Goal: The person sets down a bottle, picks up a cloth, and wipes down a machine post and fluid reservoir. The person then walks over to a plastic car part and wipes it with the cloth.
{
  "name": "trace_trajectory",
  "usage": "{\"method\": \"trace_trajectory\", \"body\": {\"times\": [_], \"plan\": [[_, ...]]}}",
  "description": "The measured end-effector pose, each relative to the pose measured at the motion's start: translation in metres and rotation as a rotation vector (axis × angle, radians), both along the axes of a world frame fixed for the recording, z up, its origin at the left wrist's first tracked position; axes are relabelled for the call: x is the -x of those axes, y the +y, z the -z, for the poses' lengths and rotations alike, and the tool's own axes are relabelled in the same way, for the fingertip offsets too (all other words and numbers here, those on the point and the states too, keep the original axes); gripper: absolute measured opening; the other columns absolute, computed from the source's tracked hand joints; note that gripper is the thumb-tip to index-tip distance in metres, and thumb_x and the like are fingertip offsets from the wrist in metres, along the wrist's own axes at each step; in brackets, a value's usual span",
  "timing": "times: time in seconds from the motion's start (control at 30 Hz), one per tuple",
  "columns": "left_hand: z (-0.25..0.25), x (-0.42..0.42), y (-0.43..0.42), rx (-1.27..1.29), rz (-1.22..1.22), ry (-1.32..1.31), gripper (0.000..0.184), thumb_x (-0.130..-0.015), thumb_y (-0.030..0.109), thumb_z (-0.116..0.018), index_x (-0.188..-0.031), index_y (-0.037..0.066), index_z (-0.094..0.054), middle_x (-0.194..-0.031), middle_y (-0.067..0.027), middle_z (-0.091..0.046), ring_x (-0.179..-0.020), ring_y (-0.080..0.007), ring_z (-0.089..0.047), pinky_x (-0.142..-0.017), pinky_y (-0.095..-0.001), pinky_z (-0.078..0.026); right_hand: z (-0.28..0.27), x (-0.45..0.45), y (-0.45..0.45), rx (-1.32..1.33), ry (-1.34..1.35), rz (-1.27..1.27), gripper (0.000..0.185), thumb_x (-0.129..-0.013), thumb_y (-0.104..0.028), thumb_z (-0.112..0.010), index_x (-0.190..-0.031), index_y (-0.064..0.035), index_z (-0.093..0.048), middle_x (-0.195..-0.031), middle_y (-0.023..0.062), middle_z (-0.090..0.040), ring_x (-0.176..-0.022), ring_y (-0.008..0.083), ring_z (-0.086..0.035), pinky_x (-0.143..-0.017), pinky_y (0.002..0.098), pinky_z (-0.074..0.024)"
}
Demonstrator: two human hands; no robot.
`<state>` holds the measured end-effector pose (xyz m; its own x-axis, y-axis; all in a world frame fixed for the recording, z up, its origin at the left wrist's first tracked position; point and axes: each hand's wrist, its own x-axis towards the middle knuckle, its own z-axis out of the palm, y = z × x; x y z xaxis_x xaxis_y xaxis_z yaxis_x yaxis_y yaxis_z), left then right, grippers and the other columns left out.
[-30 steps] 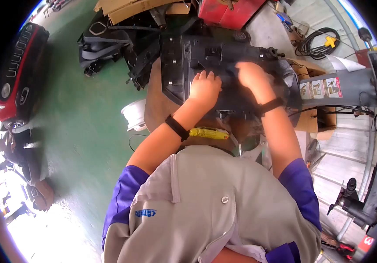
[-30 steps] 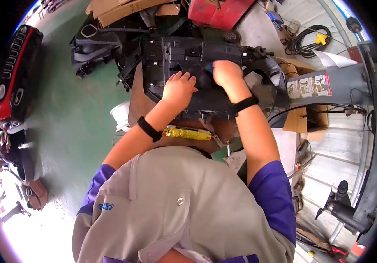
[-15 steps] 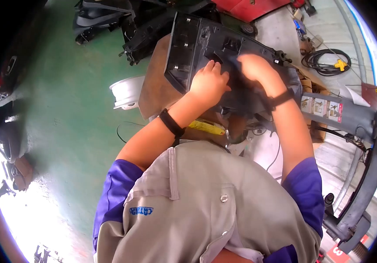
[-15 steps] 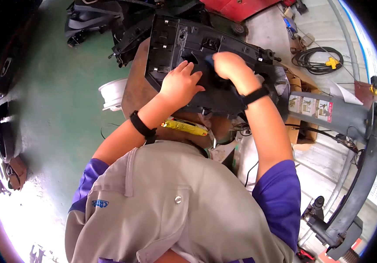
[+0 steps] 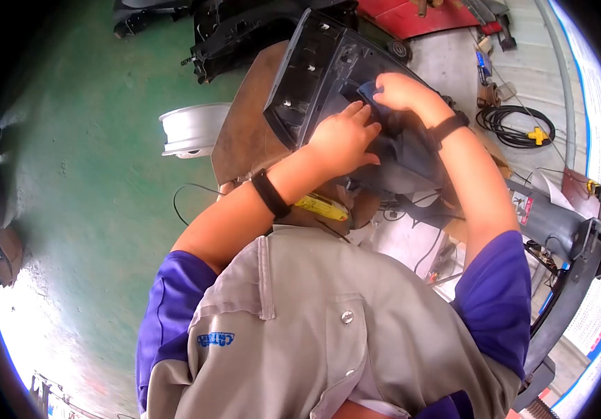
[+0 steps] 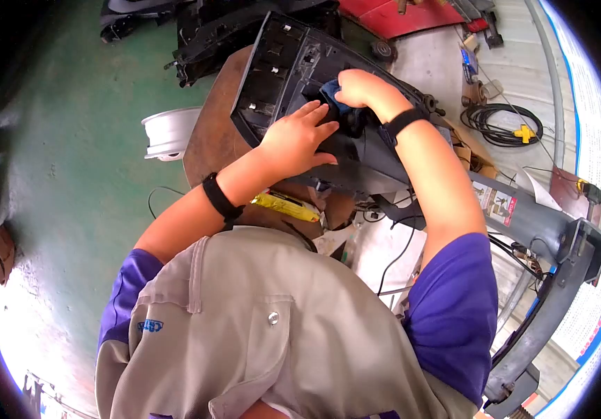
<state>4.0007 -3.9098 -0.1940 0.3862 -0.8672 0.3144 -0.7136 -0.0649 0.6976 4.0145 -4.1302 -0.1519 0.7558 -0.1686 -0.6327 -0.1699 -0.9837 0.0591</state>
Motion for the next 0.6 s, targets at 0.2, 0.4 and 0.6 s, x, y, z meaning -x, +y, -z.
{"method": "trace_trajectory", "body": {"times": [0.2,0.4,0.6], "plan": [[-0.003,0.001,0.001,-0.038,0.012,0.027,0.061,-0.072,0.042,-0.076,-0.12,0.006,-0.062,-0.131,-0.0213,-0.052,-0.128,-0.0368,-0.046,-0.102,-0.0407,-0.043,0.006,-0.03,0.026,0.042,-0.047,-0.017,0.026,-0.075,-0.01,-0.058,-0.096,-0.0011,-0.071,-0.099,0.0227,-0.067,-0.094,0.0376,-0.065,-0.08,0.0431,-0.0524],[-0.002,0.001,0.003,-0.014,-0.015,0.046,0.061,-0.072,0.041,-0.076,-0.121,0.008,-0.062,-0.133,-0.0209,-0.051,-0.129,-0.0357,-0.046,-0.102,-0.04,-0.044,0.017,-0.005,0.007,-0.218,-0.254,0.071,0.027,-0.079,-0.009,-0.057,-0.102,-0.0048,-0.071,-0.111,0.0175,-0.066,-0.101,0.0347,-0.063,-0.085,0.0427,-0.0512],[0.004,0.001,0.001,0.029,-0.023,0.053,0.06,-0.071,0.041,-0.077,-0.12,0.008,-0.063,-0.132,-0.0201,-0.052,-0.128,-0.0345,-0.046,-0.1,-0.0399,-0.045,0.01,-0.007,0.005,0.191,0.147,-0.116,0.024,-0.075,-0.006,-0.061,-0.096,-0.0062,-0.072,-0.104,0.016,-0.068,-0.093,0.036,-0.066,-0.076,0.0432,-0.0534]]}}
